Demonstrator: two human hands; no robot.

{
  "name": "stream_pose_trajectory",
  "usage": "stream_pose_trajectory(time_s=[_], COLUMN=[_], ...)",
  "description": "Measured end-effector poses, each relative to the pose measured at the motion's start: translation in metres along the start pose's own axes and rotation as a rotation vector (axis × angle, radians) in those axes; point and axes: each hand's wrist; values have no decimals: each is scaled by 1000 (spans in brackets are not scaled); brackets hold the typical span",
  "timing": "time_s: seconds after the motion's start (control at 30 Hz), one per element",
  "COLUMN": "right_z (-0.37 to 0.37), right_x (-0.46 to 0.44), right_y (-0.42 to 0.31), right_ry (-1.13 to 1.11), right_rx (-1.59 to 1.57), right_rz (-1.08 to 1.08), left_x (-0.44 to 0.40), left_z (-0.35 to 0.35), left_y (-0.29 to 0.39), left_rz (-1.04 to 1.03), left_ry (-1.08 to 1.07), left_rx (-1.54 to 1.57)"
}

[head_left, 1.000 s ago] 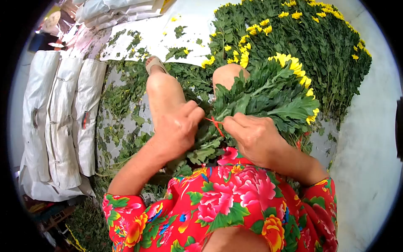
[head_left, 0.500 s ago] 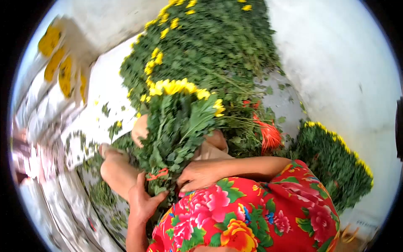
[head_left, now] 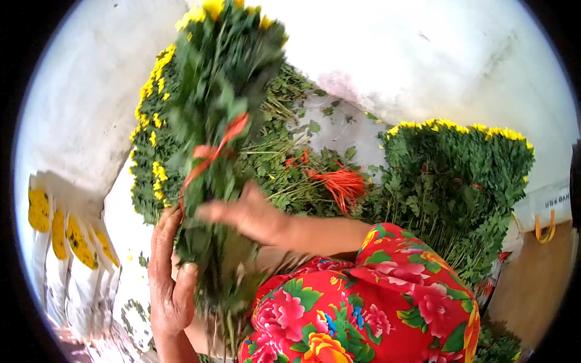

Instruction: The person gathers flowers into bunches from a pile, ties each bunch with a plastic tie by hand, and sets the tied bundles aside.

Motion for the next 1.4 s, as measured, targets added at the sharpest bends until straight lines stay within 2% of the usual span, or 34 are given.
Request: stream_pose_trajectory(time_s=[0.03, 0.07, 0.13, 0.23, 0.3, 0.37, 0.4, 0.43, 0.5, 0.53, 0.57, 0.6, 0.67, 0.73, 0.8, 0.83, 0.87, 0.9, 1.0, 1.07, 1.13, 1.17, 1.23, 1.27, 1.33, 1.37, 1.4], right_z=[23, 44, 100, 173, 221, 291, 297, 306, 262, 299, 283, 371, 332, 424, 407, 407, 418, 428, 488, 497, 471, 459, 431, 422, 386, 366, 337], right_x=[-12, -16, -17, 1, 25, 63, 80, 97, 110, 141, 147, 193, 175, 214, 196, 190, 190, 191, 232, 245, 215, 202, 171, 144, 92, 64, 34], right_y=[-11, -42, -94, -186, -238, -291, -305, -302, -253, -237, -201, -158, -105, -44, -35, -31, -25, -19, -15, -3, -12, -8, 9, 20, 49, 74, 102], right_ry=[120, 114, 259, 616, 902, 827, 691, 666, 972, 736, 811, 901, 887, 996, 1024, 1191, 1280, 1367, 1351, 1402, 1307, 1251, 1058, 999, 446, 278, 120], right_rx=[262, 308, 669, 921, 1112, 1184, 1153, 1195, 1440, 1249, 1254, 1403, 1104, 1102, 995, 1049, 1091, 1122, 1084, 1375, 1349, 1378, 2110, 2128, 2138, 1912, 1683], right_rz=[173, 91, -106, -268, -248, -414, -521, -520, -593, -569, -539, -465, -511, -504, -482, -603, -696, -793, -963, -1310, -1845, -1841, -1366, -1344, -757, -663, -579], left_x=[-4, -6, 0, 33, 68, 101, 117, 132, 164, 177, 188, 193, 195, 209, 216, 222, 198, 198, 212, 200, 184, 180, 182, 188, 154, 140, 125], left_z=[2, 5, 15, 26, 36, 49, 54, 57, 57, 56, 55, 52, 42, 45, 48, 46, 45, 46, 40, 34, 29, 25, 6, -8, -25, -45, -65], left_y=[-1, -2, -30, -82, -119, -145, -156, -167, -195, -207, -217, -222, -223, -235, -242, -241, -211, -210, -225, -226, -220, -222, -249, -267, -262, -269, -273], left_rz=[21, 47, 97, 295, 404, 523, 599, 628, 651, 660, 712, 765, 839, 908, 955, 996, 1033, 1028, 1035, 1046, 1040, 1026, 937, 873, 923, 929, 818], left_ry=[19, 38, 44, 118, 158, 172, 185, 226, 326, 322, 332, 347, 360, 216, 242, 257, 275, 240, 261, 248, 208, 194, 226, 269, 232, 265, 237], left_rx=[-116, -233, -210, 57, 121, 177, 180, 212, 257, 260, 281, 301, 316, 145, 125, 105, 132, 93, 96, 131, 87, 139, 197, 201, 205, 338, 341])
Point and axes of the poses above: each hand's wrist, its own x-axis away from the middle knuckle, its own z-axis out of the back of the hand, y = z × x, and after that the axes turned 13 degrees about -y, right-handed
